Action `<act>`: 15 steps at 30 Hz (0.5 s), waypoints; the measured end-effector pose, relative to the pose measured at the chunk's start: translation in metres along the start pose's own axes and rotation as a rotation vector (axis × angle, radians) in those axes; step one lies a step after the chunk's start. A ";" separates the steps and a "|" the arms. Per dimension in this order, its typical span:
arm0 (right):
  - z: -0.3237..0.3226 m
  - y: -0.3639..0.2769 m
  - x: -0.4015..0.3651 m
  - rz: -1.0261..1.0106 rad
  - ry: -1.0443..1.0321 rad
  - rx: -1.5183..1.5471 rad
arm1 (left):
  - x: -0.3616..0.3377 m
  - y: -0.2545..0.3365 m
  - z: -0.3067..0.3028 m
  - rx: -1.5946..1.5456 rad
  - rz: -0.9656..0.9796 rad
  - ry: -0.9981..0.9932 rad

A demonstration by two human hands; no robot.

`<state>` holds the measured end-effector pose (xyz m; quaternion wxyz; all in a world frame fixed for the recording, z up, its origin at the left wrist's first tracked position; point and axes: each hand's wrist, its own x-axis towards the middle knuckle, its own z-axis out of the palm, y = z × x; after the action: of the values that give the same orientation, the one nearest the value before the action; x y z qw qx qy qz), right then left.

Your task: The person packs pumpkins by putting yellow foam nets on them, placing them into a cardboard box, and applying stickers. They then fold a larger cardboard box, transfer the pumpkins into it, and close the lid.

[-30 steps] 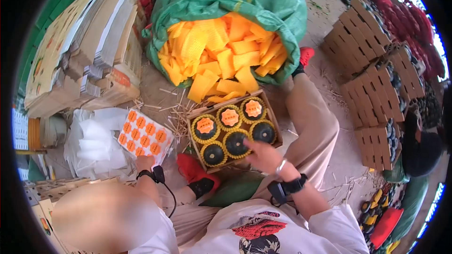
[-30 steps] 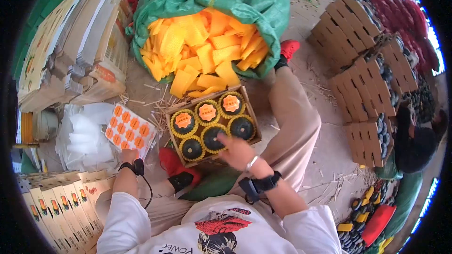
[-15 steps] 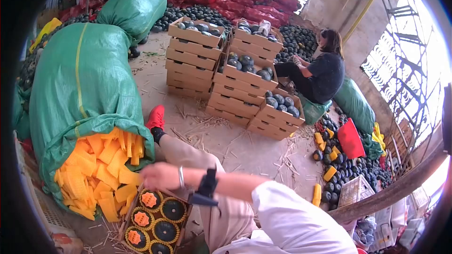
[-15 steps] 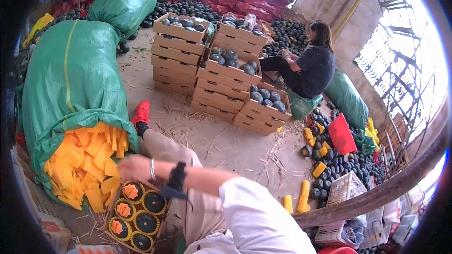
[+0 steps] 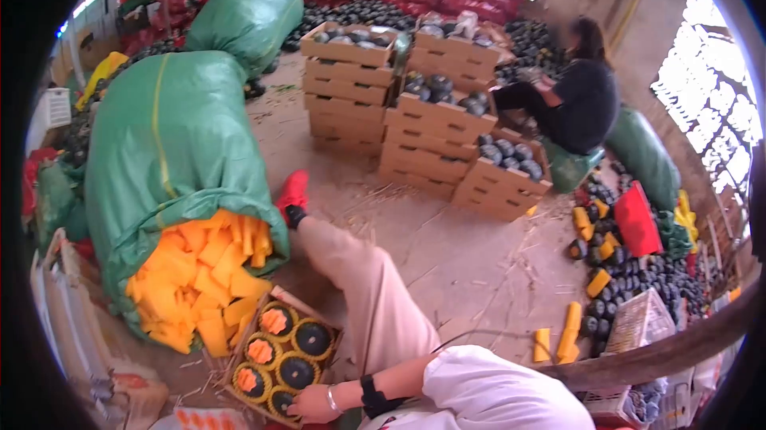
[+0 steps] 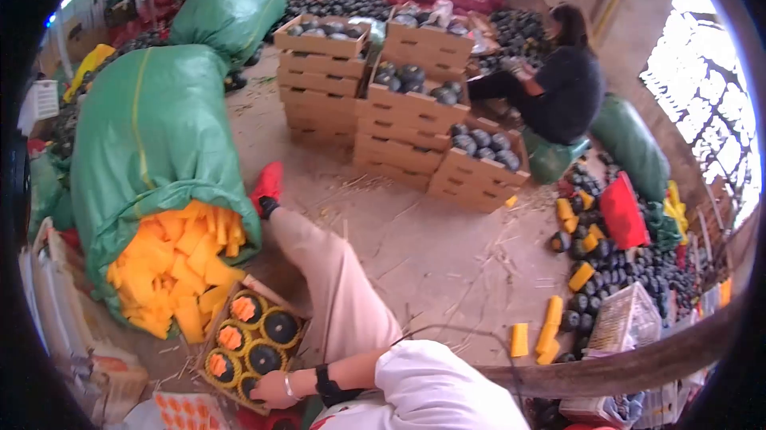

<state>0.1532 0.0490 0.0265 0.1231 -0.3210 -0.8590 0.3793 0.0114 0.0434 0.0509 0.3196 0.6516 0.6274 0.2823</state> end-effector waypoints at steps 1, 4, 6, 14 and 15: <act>0.010 0.000 -0.002 0.023 -0.013 0.027 | -0.006 0.007 0.002 0.003 0.017 -0.002; 0.012 0.020 -0.014 0.054 -0.269 -0.117 | -0.014 0.029 -0.002 0.005 0.063 0.004; 0.000 0.027 -0.029 0.108 -0.224 -0.146 | -0.019 0.038 -0.006 0.020 0.081 0.023; -0.029 0.017 -0.041 0.187 0.145 0.218 | -0.034 0.048 -0.027 0.108 0.083 0.153; -0.024 0.016 -0.033 0.117 0.226 0.217 | -0.037 0.048 -0.029 0.112 0.083 0.168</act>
<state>0.1965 0.0493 0.0325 0.2306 -0.3960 -0.7734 0.4380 0.0173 0.0081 0.1076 0.2171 0.6678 0.6392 0.3135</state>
